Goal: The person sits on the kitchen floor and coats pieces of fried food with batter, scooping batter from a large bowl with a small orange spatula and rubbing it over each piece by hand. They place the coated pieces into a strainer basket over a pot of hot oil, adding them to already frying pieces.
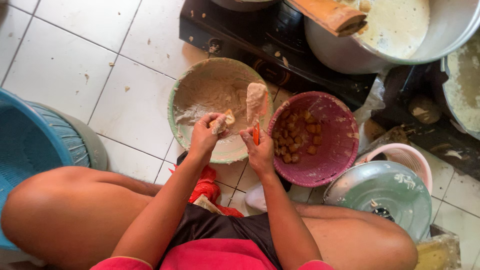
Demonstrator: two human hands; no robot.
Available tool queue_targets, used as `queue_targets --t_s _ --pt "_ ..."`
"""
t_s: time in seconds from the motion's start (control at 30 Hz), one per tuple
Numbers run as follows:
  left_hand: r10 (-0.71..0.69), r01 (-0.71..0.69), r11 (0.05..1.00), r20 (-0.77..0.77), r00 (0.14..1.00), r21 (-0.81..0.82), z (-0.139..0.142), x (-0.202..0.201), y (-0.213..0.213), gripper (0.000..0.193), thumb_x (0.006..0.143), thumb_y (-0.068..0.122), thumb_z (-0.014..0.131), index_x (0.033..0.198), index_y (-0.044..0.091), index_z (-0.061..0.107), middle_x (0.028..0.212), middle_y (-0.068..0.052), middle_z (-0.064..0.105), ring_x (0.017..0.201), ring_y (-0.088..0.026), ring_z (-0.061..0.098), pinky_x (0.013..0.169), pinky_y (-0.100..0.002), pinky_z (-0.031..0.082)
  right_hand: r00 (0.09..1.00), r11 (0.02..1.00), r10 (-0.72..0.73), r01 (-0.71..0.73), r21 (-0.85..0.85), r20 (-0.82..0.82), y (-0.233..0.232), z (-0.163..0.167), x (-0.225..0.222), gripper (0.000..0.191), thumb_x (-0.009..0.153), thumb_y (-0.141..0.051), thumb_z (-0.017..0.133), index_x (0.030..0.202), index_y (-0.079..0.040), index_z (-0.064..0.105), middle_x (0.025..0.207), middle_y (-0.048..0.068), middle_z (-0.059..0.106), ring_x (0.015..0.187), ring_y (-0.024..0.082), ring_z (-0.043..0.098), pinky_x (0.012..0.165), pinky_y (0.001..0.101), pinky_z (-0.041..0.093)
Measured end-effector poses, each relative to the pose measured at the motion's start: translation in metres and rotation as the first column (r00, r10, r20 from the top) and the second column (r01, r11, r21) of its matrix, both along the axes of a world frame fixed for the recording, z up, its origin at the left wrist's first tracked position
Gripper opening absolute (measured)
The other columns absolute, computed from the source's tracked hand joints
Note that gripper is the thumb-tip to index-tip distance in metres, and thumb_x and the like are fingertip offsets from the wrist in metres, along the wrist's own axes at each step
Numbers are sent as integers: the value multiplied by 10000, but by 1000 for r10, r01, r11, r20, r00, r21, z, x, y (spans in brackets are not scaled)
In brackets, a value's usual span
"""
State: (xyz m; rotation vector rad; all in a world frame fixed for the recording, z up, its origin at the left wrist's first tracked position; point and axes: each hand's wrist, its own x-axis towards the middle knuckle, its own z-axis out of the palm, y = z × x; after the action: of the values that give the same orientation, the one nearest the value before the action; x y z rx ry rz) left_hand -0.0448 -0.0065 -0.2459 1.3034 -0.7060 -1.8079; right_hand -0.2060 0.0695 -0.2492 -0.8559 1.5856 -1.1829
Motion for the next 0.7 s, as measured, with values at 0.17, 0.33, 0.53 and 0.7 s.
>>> queue_targets --t_s 0.17,0.33,0.53,0.7 --pt "156 -131 980 168 973 -152 17 2 -10 231 990 198 689 1118 7 678 1035 -41 680 867 -133 662 771 -276 603 948 994 106 -102 -29 301 10 3 10 468 1113 -424 459 954 -56 700 683 -83 443 598 24 380 535 206 307" --pt "24 -19 953 11 1000 -302 40 -6 -6 480 1026 146 623 1454 19 445 1313 -135 690 1183 -155 659 957 -272 555 996 990 83 -85 -114 -16 8 14 21 427 1132 -371 434 1063 -31 682 869 -18 522 779 65 460 692 233 373" --pt "-93 28 980 -328 940 -197 57 9 -9 699 1015 138 554 1619 93 207 1544 -128 527 1272 -178 590 1026 -300 492 901 967 15 -123 -221 -434 0 33 -10 265 1057 -245 548 1070 -21 689 946 63 588 837 169 598 758 301 482" --pt "-190 103 965 -373 908 -241 63 12 -9 716 997 86 565 1640 70 248 1600 -98 466 1375 -163 519 1132 -306 446 925 967 -53 -46 -249 -376 0 38 -18 241 1077 -225 564 1048 -12 674 942 55 556 838 165 556 761 295 460"
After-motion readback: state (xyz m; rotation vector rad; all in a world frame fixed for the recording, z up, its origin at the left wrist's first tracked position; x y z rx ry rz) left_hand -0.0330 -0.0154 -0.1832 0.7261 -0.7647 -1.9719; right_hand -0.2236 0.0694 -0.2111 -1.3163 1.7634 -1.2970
